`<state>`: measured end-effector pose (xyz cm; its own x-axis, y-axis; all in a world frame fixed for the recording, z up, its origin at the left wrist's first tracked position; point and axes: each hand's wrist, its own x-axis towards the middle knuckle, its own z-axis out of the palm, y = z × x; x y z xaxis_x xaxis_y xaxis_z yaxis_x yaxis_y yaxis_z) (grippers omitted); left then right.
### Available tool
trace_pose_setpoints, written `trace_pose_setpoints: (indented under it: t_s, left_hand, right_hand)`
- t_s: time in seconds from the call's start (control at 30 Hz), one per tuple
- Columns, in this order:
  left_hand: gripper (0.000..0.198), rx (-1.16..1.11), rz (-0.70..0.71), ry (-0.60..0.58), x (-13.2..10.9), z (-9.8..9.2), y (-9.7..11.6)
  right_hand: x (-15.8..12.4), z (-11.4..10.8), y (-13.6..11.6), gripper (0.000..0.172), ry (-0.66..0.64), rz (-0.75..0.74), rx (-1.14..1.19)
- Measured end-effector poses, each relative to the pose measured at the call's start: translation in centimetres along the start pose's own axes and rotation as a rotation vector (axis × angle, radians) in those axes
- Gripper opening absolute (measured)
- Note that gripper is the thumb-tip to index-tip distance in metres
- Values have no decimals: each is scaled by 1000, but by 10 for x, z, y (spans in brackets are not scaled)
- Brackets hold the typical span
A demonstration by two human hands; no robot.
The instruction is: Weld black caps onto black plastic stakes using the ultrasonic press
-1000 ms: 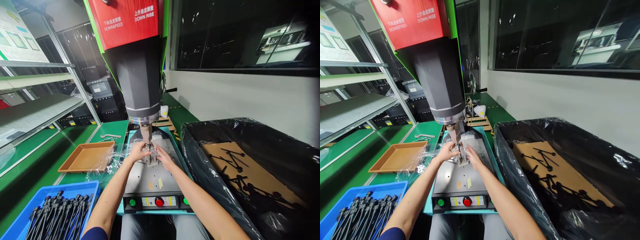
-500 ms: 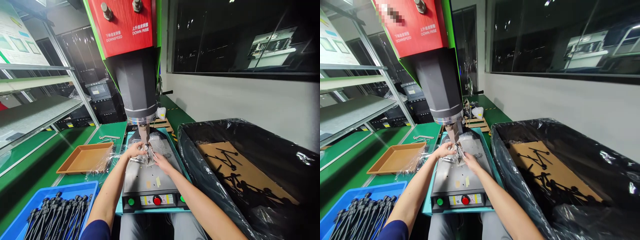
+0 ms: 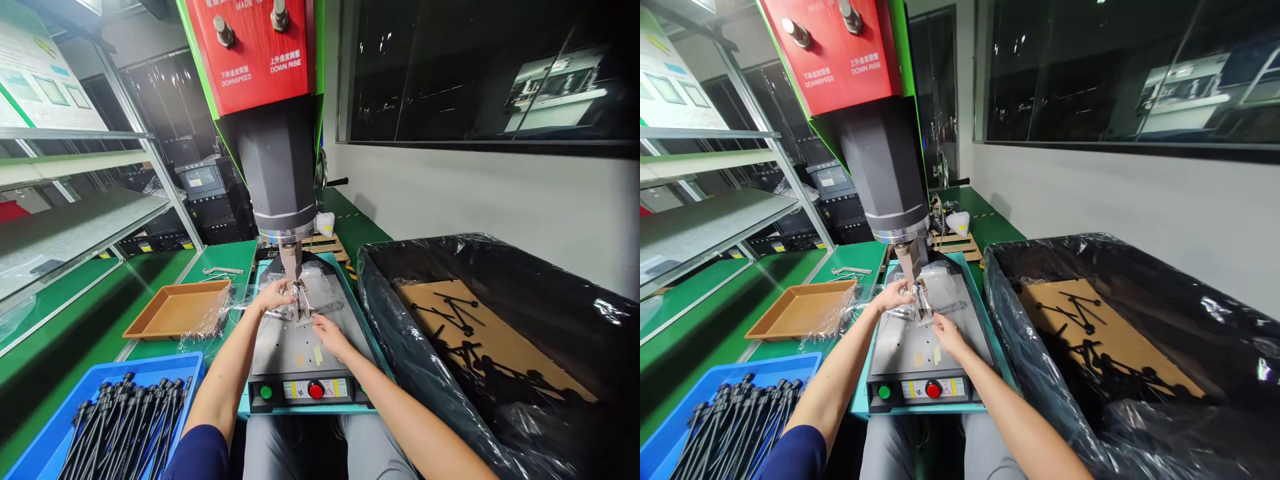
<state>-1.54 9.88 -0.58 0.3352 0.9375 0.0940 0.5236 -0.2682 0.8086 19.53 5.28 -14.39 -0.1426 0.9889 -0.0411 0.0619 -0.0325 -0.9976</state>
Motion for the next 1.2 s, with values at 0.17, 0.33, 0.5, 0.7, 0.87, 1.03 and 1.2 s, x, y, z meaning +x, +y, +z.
trace_pose_setpoints:
  t_s: [0.17, 0.33, 0.5, 0.7, 0.87, 1.03, 1.2]
  left_hand:
    - [65, -4, -52, 66, -5, -2, 5]
    - [76, -27, -71, 79, -11, -7, 11]
    - [70, -13, -52, 194, -47, -18, 26]
    - [28, -37, -35, 748, -155, 29, 7]
    - [29, -16, -395, 737, -236, 100, -46]
    - [32, -28, -527, 680, -255, 124, -83]
    - [32, 54, -557, 655, -250, 126, -99]
  right_hand:
    - [-34, -8, 2, 46, -28, 59, 19]
    - [-68, -19, -5, 47, -43, 66, 38]
    - [-99, -47, 3, 48, 77, 24, 11]
    - [-136, -87, 50, 53, 510, -76, -361]
    - [-149, -87, 87, 77, 547, -34, -616]
    - [-145, -84, 103, 86, 518, 6, -680]
    - [-141, -87, 103, 85, 522, 37, -660]
